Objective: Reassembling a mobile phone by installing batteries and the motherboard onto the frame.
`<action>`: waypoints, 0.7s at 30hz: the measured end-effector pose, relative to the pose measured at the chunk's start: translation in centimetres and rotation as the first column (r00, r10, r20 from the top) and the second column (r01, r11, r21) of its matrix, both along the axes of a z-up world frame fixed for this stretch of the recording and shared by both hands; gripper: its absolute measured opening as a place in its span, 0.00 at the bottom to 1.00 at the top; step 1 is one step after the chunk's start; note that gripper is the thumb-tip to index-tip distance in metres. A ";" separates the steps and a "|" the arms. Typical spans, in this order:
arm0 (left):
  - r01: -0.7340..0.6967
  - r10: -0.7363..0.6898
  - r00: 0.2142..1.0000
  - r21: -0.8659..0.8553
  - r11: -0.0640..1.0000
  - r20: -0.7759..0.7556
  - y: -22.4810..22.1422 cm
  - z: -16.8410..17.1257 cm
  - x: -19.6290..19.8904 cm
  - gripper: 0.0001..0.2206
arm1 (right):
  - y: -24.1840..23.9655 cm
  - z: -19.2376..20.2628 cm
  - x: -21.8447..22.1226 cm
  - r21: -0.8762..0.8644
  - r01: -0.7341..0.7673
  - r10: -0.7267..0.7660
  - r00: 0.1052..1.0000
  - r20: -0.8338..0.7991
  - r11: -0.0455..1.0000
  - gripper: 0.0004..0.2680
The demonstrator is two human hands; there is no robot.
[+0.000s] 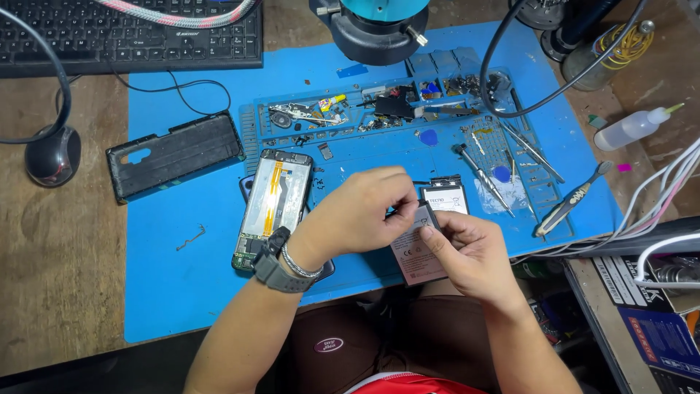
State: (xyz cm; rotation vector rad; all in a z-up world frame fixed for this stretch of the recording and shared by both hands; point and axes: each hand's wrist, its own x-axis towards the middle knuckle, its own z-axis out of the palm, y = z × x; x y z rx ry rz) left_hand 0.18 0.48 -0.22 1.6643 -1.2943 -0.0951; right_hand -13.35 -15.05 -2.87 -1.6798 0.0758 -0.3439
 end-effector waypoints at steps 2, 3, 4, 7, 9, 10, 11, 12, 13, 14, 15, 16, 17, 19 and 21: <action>-0.006 0.005 0.997 0.007 1.000 0.076 -0.1 -0.2 -0.1 0.09 | -0.1 -0.1 0.0 -0.007 -0.006 0.006 1.000 0.007 1.000 0.05; -0.015 0.013 0.988 0.012 1.000 0.152 -0.1 -0.3 -0.2 0.10 | -0.2 -0.2 0.0 -0.015 -0.015 0.015 1.000 0.014 1.000 0.05; -0.016 0.014 0.989 0.013 1.000 0.150 0.1 0.0 0.0 0.10 | -0.3 0.1 0.0 -0.014 -0.016 0.016 1.000 0.011 1.000 0.05; 0.083 -0.072 0.972 0.041 0.996 -0.225 0.7 0.3 0.4 0.07 | -0.8 0.8 -0.2 -0.089 -0.045 0.047 0.998 0.030 0.995 0.05; 0.167 -0.092 0.861 0.106 0.980 -0.501 1.2 0.2 0.7 0.03 | -1.1 1.3 -0.3 -0.172 -0.102 0.109 0.994 0.032 0.980 0.04; 0.162 -0.086 0.860 0.108 0.981 -0.503 1.1 0.2 0.7 0.03 | -1.3 1.1 -0.4 -0.169 -0.107 0.114 0.993 0.030 0.980 0.04; 0.177 -0.098 0.841 0.099 0.979 -0.532 1.0 0.1 0.8 0.02 | -1.5 0.9 -0.6 -0.180 -0.114 0.123 0.991 0.041 0.977 0.04; 0.196 -0.115 0.821 0.087 0.977 -0.559 0.8 0.1 0.9 0.01 | -1.8 0.7 -0.7 -0.191 -0.116 0.128 0.990 0.053 0.975 0.04; 0.196 -0.114 0.821 0.088 0.977 -0.560 0.8 -0.1 0.9 0.01 | -1.8 0.8 -0.7 -0.190 -0.117 0.129 0.990 0.053 0.975 0.04; 0.220 -0.135 0.792 0.071 0.973 -0.596 0.6 -0.3 1.0 0.02 | -1.8 0.9 -0.8 -0.191 -0.123 0.138 0.988 0.065 0.974 0.03; 0.243 -0.156 0.760 0.052 0.969 -0.630 0.5 -0.6 1.0 0.03 | -1.7 1.0 -0.8 -0.192 -0.129 0.147 0.986 0.078 0.973 0.03; 0.244 -0.156 0.758 0.052 0.968 -0.633 0.3 -1.1 0.9 0.03 | -1.8 1.1 -0.9 -0.191 -0.129 0.146 0.987 0.075 0.973 0.03; 0.263 -0.166 0.722 0.045 0.964 -0.671 0.2 -1.6 0.8 0.05 | -1.9 1.1 -0.9 -0.201 -0.149 0.167 0.983 0.078 0.968 0.03; 0.279 -0.170 0.683 0.038 0.960 -0.711 0.1 -2.0 0.7 0.07 | -1.9 1.1 -0.9 -0.209 -0.173 0.193 0.978 0.079 0.963 0.03; 0.290 -0.181 0.677 0.032 0.957 -0.713 0.1 -1.6 0.7 0.06 | -1.8 1.3 -0.8 -0.209 -0.183 0.204 0.975 0.088 0.961 0.03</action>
